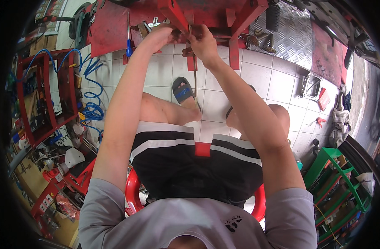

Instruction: The person sits on a red chair in a workshop and works on a scooter elevated on a red stand. They handle curved metal brake shoes and a brake spring, using their hands to assemble and adjust the components on the scooter's brake assembly.

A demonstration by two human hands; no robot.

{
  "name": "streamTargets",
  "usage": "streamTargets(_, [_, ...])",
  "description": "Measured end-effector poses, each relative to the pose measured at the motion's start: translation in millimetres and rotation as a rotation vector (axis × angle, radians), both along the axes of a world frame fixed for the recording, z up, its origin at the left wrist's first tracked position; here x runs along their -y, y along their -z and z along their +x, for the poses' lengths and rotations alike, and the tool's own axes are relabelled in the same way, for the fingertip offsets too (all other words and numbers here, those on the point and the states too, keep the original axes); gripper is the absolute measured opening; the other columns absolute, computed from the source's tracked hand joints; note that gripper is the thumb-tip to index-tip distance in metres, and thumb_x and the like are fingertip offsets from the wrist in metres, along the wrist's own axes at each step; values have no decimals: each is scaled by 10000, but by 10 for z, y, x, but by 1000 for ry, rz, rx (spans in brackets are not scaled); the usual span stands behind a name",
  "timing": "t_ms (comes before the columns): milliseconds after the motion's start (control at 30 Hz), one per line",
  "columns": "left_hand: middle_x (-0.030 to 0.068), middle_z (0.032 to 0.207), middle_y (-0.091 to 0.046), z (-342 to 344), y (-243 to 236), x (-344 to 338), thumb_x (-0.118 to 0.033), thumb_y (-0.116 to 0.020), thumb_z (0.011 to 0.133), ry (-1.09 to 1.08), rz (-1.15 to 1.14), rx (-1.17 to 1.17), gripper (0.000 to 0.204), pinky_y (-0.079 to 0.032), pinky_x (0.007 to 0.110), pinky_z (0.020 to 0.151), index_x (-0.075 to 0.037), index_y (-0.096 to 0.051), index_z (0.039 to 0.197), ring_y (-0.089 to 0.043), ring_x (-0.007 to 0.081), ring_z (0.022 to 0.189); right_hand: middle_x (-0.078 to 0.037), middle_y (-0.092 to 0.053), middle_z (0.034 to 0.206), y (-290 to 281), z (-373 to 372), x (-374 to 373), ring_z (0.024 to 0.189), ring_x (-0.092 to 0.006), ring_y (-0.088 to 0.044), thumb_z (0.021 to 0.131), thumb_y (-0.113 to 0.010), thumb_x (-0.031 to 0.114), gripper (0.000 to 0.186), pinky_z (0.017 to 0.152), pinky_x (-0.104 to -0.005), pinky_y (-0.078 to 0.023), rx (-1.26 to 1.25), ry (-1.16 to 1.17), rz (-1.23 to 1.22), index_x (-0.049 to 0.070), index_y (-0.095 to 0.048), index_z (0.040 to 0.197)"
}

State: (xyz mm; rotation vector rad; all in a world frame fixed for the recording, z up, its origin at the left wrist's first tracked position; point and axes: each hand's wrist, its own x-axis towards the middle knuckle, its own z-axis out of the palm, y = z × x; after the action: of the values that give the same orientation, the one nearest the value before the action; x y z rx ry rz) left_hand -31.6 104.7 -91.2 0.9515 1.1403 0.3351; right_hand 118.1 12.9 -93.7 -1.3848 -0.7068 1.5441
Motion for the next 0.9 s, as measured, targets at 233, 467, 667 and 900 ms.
streamTargets(233, [34,822,-628,42,5,48,-90,-431,944,-23,90,10,155,-483,248,591,-57,-582,959,-599,129,667,-165,-539,961,-18,31,13,656,-249,-669,955,-516,71,353,605,-391,-625,8,-15,0,49,-391,1284])
streamTargets(467, [-33,752,-497,34,155,23,-196,-471,959,15,-36,-86,127,-386,234,562,-112,-556,1001,-464,76,642,-171,-549,965,-2,2,1,661,-262,-679,956,-508,63,348,605,-390,-629,23,-13,19,43,-395,1285])
streamTargets(667, [28,752,-612,147,31,65,-171,-517,927,-70,119,-109,160,-422,229,513,-68,-612,851,-569,105,637,-174,-557,962,26,77,16,653,-272,-685,956,-505,60,358,593,-384,-629,37,-7,30,32,-388,1293])
streamTargets(900, [-1,766,-567,79,79,41,-152,-535,913,-41,-17,16,80,-401,224,565,-95,-590,910,-515,93,655,-184,-560,974,-6,24,4,651,-280,-685,951,-504,53,365,593,-388,-629,25,5,14,31,-385,1295])
